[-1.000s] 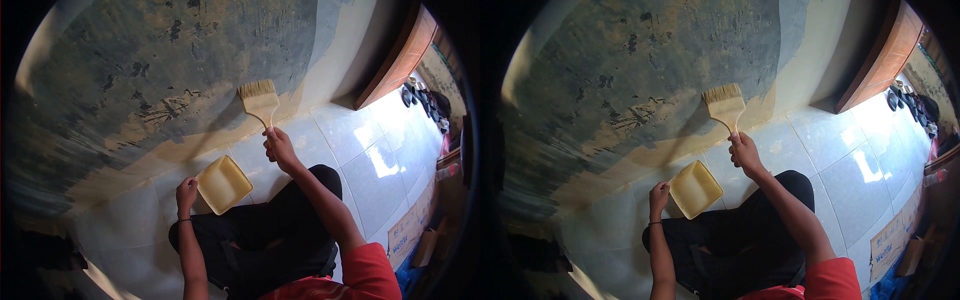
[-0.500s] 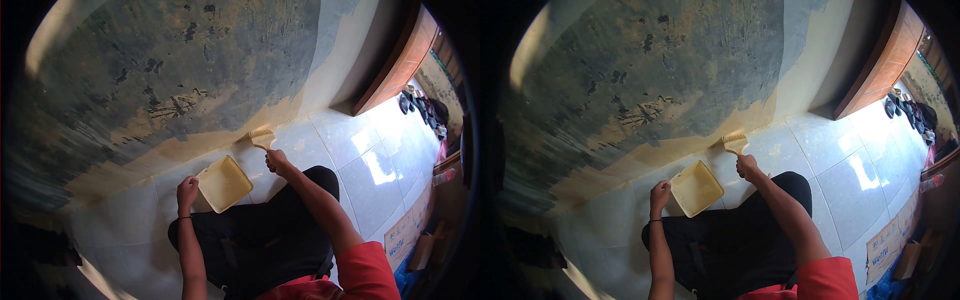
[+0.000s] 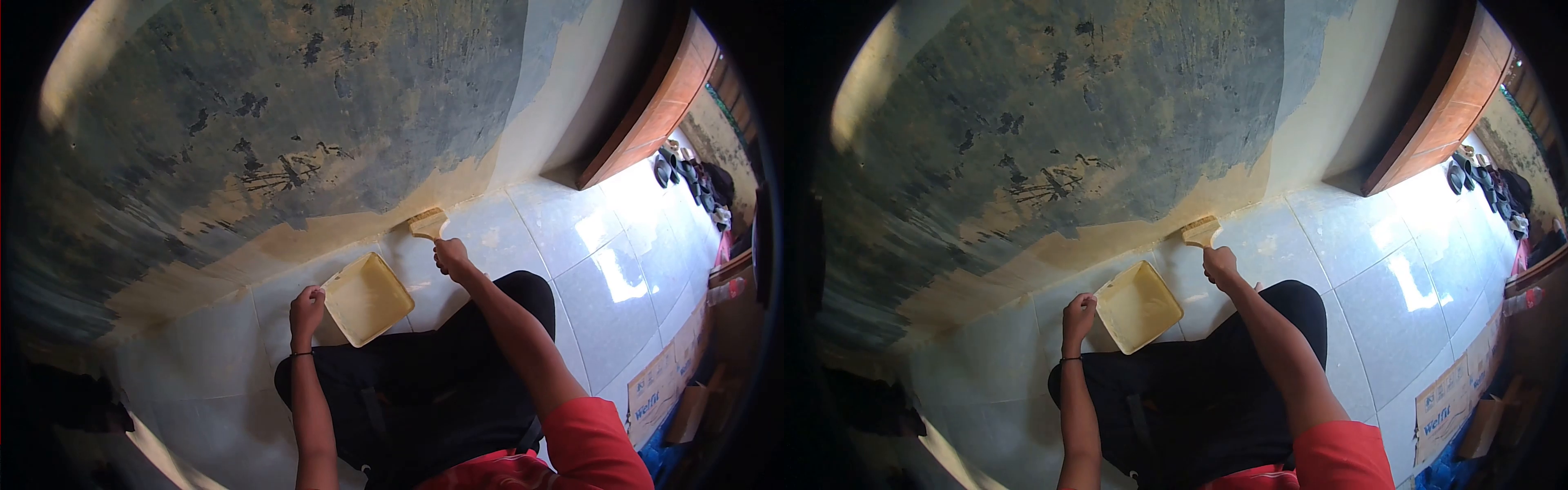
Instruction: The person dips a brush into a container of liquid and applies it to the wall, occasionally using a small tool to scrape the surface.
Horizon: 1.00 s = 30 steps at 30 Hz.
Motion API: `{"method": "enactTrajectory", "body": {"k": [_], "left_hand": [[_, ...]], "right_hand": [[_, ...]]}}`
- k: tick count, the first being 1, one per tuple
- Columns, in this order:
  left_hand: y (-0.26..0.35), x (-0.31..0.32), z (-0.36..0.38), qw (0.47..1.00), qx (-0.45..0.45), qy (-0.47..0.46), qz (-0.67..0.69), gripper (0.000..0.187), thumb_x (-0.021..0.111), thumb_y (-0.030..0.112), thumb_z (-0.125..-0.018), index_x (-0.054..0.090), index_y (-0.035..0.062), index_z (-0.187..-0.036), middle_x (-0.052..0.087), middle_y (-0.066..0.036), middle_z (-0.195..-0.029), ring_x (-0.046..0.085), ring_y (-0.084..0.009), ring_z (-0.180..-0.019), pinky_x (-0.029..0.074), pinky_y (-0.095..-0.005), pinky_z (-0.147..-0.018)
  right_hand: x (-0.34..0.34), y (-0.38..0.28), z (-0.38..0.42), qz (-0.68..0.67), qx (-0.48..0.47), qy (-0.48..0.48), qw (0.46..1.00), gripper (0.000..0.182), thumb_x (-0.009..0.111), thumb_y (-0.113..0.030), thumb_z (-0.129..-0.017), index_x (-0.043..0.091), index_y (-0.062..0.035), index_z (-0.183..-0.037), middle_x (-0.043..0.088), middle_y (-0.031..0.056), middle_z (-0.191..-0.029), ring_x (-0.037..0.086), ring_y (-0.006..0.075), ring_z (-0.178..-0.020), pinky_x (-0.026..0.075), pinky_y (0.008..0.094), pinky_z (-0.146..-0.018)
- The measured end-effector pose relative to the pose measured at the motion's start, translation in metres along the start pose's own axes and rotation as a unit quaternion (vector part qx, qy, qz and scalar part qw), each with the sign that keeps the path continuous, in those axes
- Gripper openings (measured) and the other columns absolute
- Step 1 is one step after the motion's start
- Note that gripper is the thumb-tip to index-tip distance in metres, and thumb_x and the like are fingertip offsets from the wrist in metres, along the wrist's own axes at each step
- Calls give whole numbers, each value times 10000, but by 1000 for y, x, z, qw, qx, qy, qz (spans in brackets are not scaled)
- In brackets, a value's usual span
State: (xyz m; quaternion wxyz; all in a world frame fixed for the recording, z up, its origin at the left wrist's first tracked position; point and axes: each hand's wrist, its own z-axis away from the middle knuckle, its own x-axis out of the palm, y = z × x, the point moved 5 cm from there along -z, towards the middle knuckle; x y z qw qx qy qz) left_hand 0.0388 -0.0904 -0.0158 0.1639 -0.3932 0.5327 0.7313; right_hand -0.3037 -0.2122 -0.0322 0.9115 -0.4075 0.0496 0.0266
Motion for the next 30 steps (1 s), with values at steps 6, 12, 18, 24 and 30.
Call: {"method": "enactTrajectory", "body": {"k": [6,12,18,24,30], "left_hand": [[-1,-2,0,1000,-1,2,4,312,595,309,-865,663,66,-1049,698,-126,-947,667,-295,-914,507,-369,-793],[-3,0,-1,1000,-5,-3,11,297,593,298,-868,665,60,-1030,699,-128,-941,671,-286,-906,505,-358,-790],[0,1,-1,1000,14,0,14,294,589,278,-880,659,30,-1022,696,-125,-913,665,-230,-791,507,-334,-728],[-3,2,-3,1000,6,-4,-3,317,583,298,-884,655,34,-1044,695,-124,-927,657,-230,-800,504,-338,-736],[15,-4,4,998,-6,-32,-45,382,568,358,-877,632,70,-1119,688,-131,-1011,648,-311,-970,495,-385,-838]], "right_hand": [[-11,-43,43,43,-103,5,994,341,508,-302,-939,566,27,-872,472,23,-599,404,115,-421,294,271,-365],[-26,-92,114,-18,-167,-52,984,335,476,-307,-970,563,6,-890,438,-3,-589,356,68,-407,258,247,-360],[-16,-91,134,-88,-178,-111,974,320,466,-325,-979,520,-10,-982,409,-18,-620,286,37,-398,193,223,-355],[16,-33,91,-121,-26,-137,983,350,463,-329,-971,518,13,-1021,434,24,-692,294,58,-411,215,222,-360],[39,1,42,-78,40,-113,990,236,462,-238,-950,498,-5,-936,430,15,-658,321,79,-417,225,225,-349]]}}
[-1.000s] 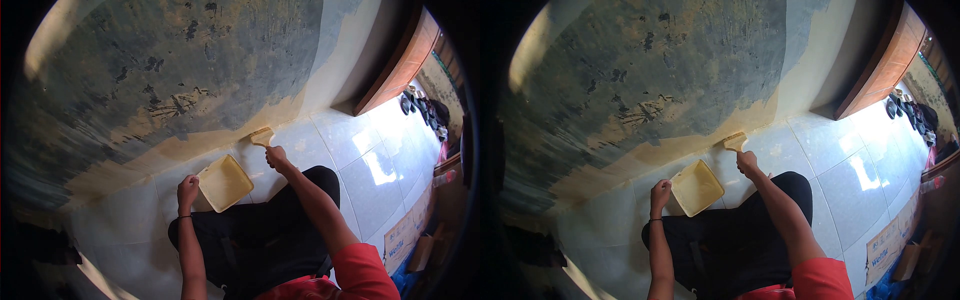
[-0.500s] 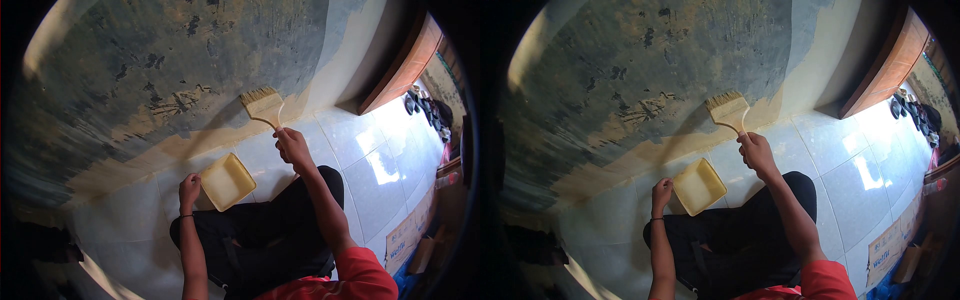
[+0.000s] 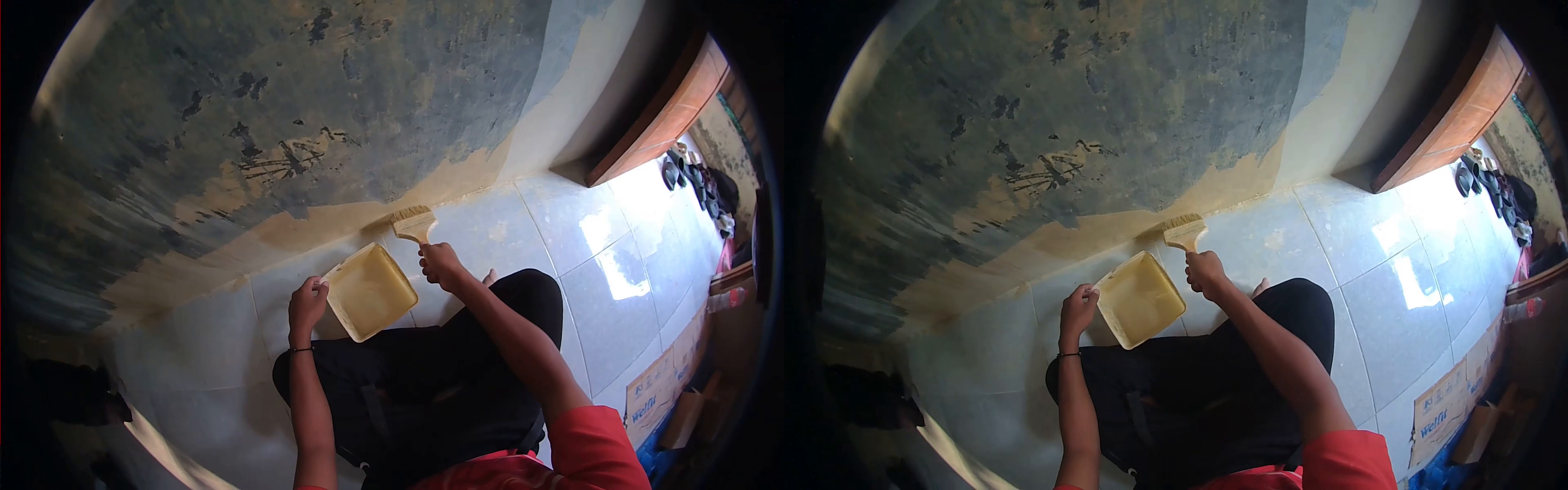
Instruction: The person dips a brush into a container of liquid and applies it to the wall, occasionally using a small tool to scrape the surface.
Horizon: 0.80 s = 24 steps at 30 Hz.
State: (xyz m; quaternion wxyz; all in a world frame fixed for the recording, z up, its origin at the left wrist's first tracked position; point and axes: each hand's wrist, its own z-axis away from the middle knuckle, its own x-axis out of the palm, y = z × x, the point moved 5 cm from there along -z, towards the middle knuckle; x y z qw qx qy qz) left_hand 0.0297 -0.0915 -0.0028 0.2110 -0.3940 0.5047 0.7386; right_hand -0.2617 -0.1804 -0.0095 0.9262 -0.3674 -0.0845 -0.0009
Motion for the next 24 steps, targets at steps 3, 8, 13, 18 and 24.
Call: {"method": "enactTrajectory", "body": {"k": [3,8,13,18,24], "left_hand": [[-2,0,1,1000,-1,-11,-15,403,564,374,-876,620,79,-1144,681,-134,-1036,639,-320,-986,492,-394,-844],[-4,-2,1,1000,-5,-16,-8,404,562,381,-877,620,84,-1145,677,-135,-1048,634,-328,-996,491,-398,-844],[-3,-2,-1,1000,1,-13,-5,393,566,378,-879,624,85,-1135,678,-137,-1040,638,-326,-986,494,-396,-837],[2,-8,3,1000,0,-5,3,381,565,374,-882,629,80,-1117,678,-138,-1041,640,-324,-982,495,-394,-832],[11,-14,5,1000,-14,-15,-1,388,565,381,-882,628,81,-1121,677,-136,-1048,642,-320,-979,497,-394,-831]], "right_hand": [[3,5,-26,-34,32,-11,999,171,463,-150,-890,437,-72,-741,411,13,-577,344,97,-395,214,248,-321],[13,14,-36,-85,43,-20,995,163,442,-112,-876,425,-81,-716,399,13,-567,333,101,-390,220,251,-328],[15,-1,-21,-23,-35,20,999,187,481,-167,-901,455,-66,-745,407,-4,-575,351,93,-402,239,253,-345],[17,-41,31,4,-84,3,996,218,492,-219,-951,530,-12,-895,423,-11,-598,350,78,-417,237,249,-361],[16,-85,96,33,-162,-27,986,271,475,-249,-977,544,14,-966,429,-13,-618,337,55,-423,240,236,-368]]}}
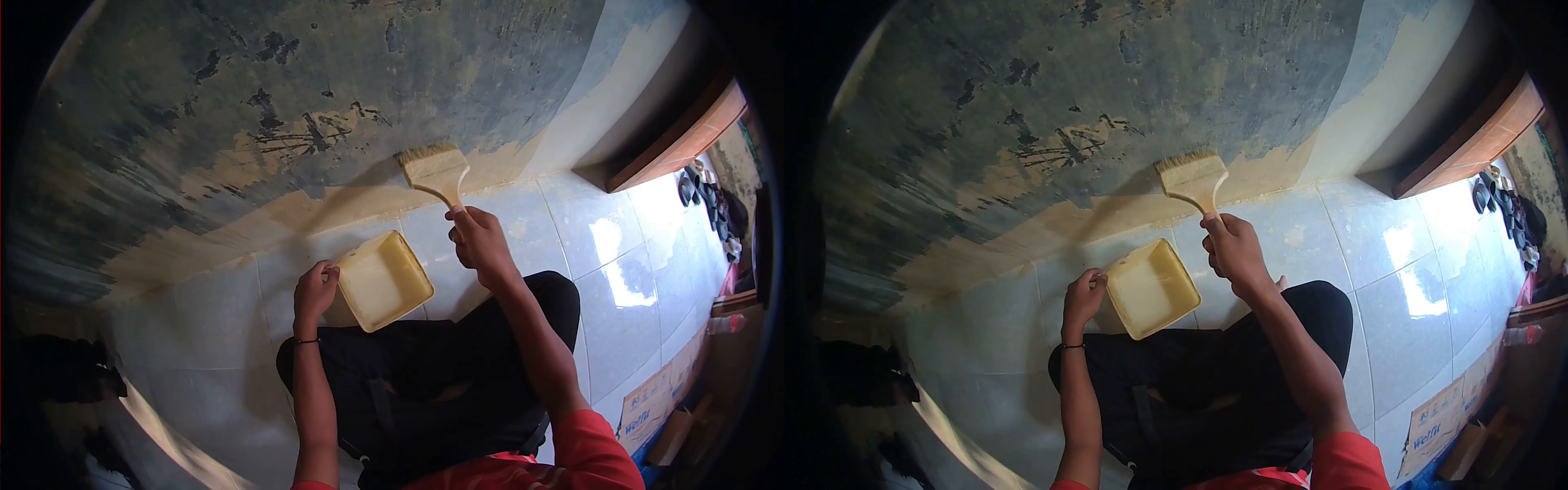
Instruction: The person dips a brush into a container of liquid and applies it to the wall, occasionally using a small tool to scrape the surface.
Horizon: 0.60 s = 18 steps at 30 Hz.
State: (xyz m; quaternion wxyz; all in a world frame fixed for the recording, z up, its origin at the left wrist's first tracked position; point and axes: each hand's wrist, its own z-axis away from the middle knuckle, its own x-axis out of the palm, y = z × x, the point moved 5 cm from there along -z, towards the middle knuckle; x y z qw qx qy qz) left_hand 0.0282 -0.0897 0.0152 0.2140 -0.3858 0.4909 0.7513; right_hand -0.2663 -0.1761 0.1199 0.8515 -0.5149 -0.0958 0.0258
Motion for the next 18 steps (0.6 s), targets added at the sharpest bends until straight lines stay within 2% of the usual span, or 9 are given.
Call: {"method": "enactTrajectory", "body": {"k": [8,15,17,18], "left_hand": [[-11,5,-4,1000,20,11,-14,410,554,404,-885,626,85,-1133,674,-131,-1067,634,-316,-1010,492,-395,-858],[-3,3,-1,1000,8,-3,-16,393,562,385,-885,627,89,-1135,675,-124,-1065,636,-314,-1000,493,-393,-849],[1,2,0,1000,2,-7,-12,386,565,379,-885,629,88,-1129,678,-121,-1059,638,-315,-992,495,-394,-841],[1,2,0,1000,-3,-6,-15,380,566,376,-884,631,88,-1122,680,-120,-1049,640,-315,-983,496,-394,-834]], "right_hand": [[10,-38,40,-30,-128,-38,991,294,450,-292,-1000,536,-11,-1023,427,-29,-608,341,34,-433,261,206,-389],[7,-20,14,-31,-137,-27,990,300,448,-312,-1002,530,-24,-1011,421,-31,-606,330,33,-425,252,211,-381],[8,-2,0,-39,-81,-36,995,288,438,-308,-1005,513,-31,-988,405,-31,-604,320,38,-419,236,222,-371],[11,0,-1,-39,-82,-36,995,288,438,-308,-1005,513,-31,-988,405,-31,-604,320,38,-419,236,222,-371]]}}
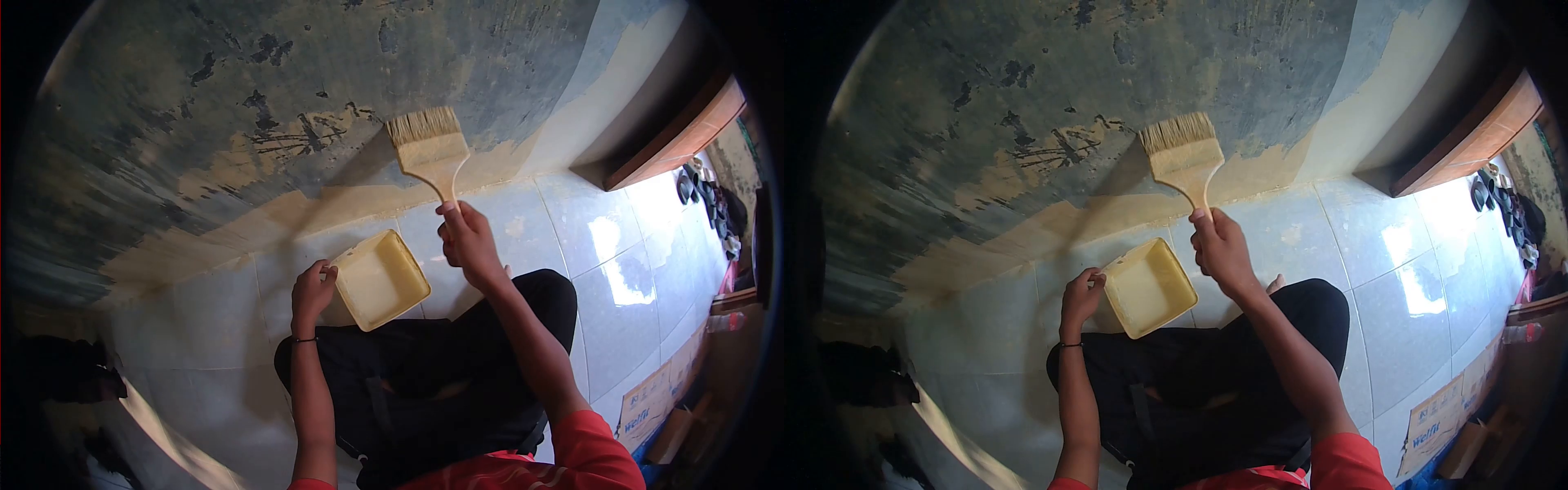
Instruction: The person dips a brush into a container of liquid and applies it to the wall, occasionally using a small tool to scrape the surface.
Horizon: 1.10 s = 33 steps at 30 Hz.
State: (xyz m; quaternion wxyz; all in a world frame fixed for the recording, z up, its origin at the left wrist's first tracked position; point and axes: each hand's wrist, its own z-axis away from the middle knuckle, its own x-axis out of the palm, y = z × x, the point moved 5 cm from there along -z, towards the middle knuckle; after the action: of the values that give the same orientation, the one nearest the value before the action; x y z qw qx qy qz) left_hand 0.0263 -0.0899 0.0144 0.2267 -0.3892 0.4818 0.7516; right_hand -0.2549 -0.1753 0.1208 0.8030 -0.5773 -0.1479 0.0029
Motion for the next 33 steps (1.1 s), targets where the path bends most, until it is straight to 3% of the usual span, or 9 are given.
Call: {"method": "enactTrajectory", "body": {"k": [2,3,16,21,33], "left_hand": [[-1,0,1,1000,-6,2,-2,373,568,373,-884,634,87,-1115,682,-119,-1039,642,-316,-975,497,-395,-827],[-2,0,0,1000,4,8,0,372,567,373,-884,634,88,-1114,684,-119,-1030,643,-316,-970,498,-394,-825],[-9,-1,1,999,30,30,18,363,581,348,-875,635,75,-1108,679,-120,-1036,641,-312,-976,496,-389,-832],[-10,-2,1,999,29,34,25,364,581,357,-877,635,73,-1098,680,-118,-1025,638,-315,-975,496,-391,-823],[-4,-3,-2,999,27,22,16,371,587,348,-876,630,66,-1114,680,-118,-1033,648,-299,-959,501,-373,-815]], "right_hand": [[7,13,1,-30,60,-3,998,265,426,-297,-1008,493,-42,-975,386,-32,-602,310,45,-415,223,227,-364],[5,25,-4,-38,77,-17,996,328,440,-346,-1000,486,-24,-1036,408,2,-662,282,46,-421,208,216,-376],[-4,106,-29,-37,224,-4,974,301,445,-299,-987,483,-1,-1004,421,16,-669,334,78,-428,250,241,-364],[-8,120,-34,-135,288,-31,947,254,436,-281,-993,451,-29,-1015,431,9,-700,291,40,-421,238,187,-352],[-2,132,-50,-161,276,-14,948,102,472,-128,-916,458,-36,-875,414,0,-687,350,58,-483,275,197,-401]]}}
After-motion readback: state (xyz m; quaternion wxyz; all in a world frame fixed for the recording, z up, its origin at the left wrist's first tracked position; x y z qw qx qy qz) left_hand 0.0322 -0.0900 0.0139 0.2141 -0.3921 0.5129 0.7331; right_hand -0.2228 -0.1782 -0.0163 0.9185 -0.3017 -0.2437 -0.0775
